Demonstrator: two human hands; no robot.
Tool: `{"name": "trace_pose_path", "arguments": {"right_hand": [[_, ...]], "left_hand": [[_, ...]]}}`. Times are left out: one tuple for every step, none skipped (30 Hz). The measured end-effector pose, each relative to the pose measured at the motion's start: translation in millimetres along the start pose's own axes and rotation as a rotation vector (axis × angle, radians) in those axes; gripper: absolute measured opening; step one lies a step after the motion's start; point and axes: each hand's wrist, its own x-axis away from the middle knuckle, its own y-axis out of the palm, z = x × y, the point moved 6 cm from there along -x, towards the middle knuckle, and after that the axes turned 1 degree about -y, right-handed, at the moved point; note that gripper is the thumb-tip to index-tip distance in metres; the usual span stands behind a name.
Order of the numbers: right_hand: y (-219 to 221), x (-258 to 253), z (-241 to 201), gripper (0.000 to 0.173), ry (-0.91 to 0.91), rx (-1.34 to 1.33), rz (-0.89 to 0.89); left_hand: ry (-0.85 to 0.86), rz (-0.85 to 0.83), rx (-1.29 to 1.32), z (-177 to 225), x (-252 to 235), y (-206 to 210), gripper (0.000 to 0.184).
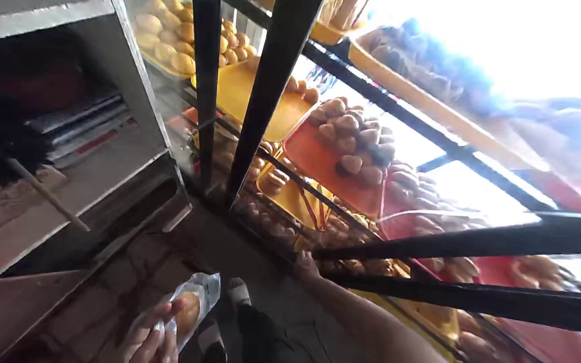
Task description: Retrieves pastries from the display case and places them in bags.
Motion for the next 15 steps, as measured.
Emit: {"name": "trace_pose_path", "arguments": {"right_hand": [[-2.7, 0.6, 0.1, 0.048, 0.009, -0.025, -0.004], [-1.4, 1.6, -0.7, 0.048, 0.009, -0.030, -0.013], [1.7, 2.3, 0.5, 0.049, 0.011, -0.028, -0.024], [5.2, 2.5, 2.6, 0.051, 0.008, -0.013, -0.036], [8.1, 1.2, 5.0, 0.050, 0.002, 0.010, -0.046], [11.3, -0.3, 7.9, 0.049, -0.004, 0.040, -0.055], [16.0, 0.0, 11.2, 0.047, 0.002, 0.071, -0.068], [21.6, 1.9, 15.6, 0.047, 0.018, 0.065, -0.079], [27.2, 3.8, 21.8, 0.047, 0.042, 0.039, -0.084], [32.7, 6.5, 29.4, 0.051, 0.072, -0.006, -0.081], [38.5, 9.9, 38.9, 0.059, 0.122, -0.103, -0.072], [45.2, 13.0, 49.1, 0.066, 0.166, -0.189, -0.054], [51.9, 16.8, 58.9, 0.068, 0.201, -0.261, -0.031], [57.4, 20.8, 65.8, 0.069, 0.211, -0.294, -0.006], [59.9, 24.2, 67.9, 0.068, 0.198, -0.285, -0.007]], "left_hand": [[0.006, -0.003, 0.012, 2.4, -0.8, -1.8, 0.036], [0.007, -0.010, 0.025, 4.6, -0.6, -5.0, 0.034], [0.011, -0.024, 0.038, 6.2, -0.5, -8.5, 0.032], [0.013, -0.029, 0.046, 7.8, -0.3, -11.4, 0.030], [0.011, -0.031, 0.050, 8.8, -0.3, -14.4, 0.030], [0.008, -0.027, 0.048, 8.7, 0.1, -17.7, 0.030], [-0.001, -0.025, 0.044, 8.2, 1.3, -20.6, 0.029], [-0.016, -0.016, 0.044, 7.3, 2.7, -22.9, 0.029], [-0.028, -0.005, 0.050, 5.8, 3.5, -24.3, 0.029], [-0.038, 0.001, 0.050, 4.3, 4.2, -24.9, 0.029], [-0.047, 0.001, 0.050, 3.3, 4.3, -25.0, 0.029], [-0.053, -0.010, 0.056, 2.5, 3.6, -24.9, 0.029], [-0.055, -0.020, 0.069, 1.3, 2.3, -25.3, 0.028], [-0.058, -0.026, 0.082, 0.2, 0.6, -26.2, 0.027], [-0.062, -0.029, 0.087, -0.5, -1.4, -26.7, 0.028]]}}
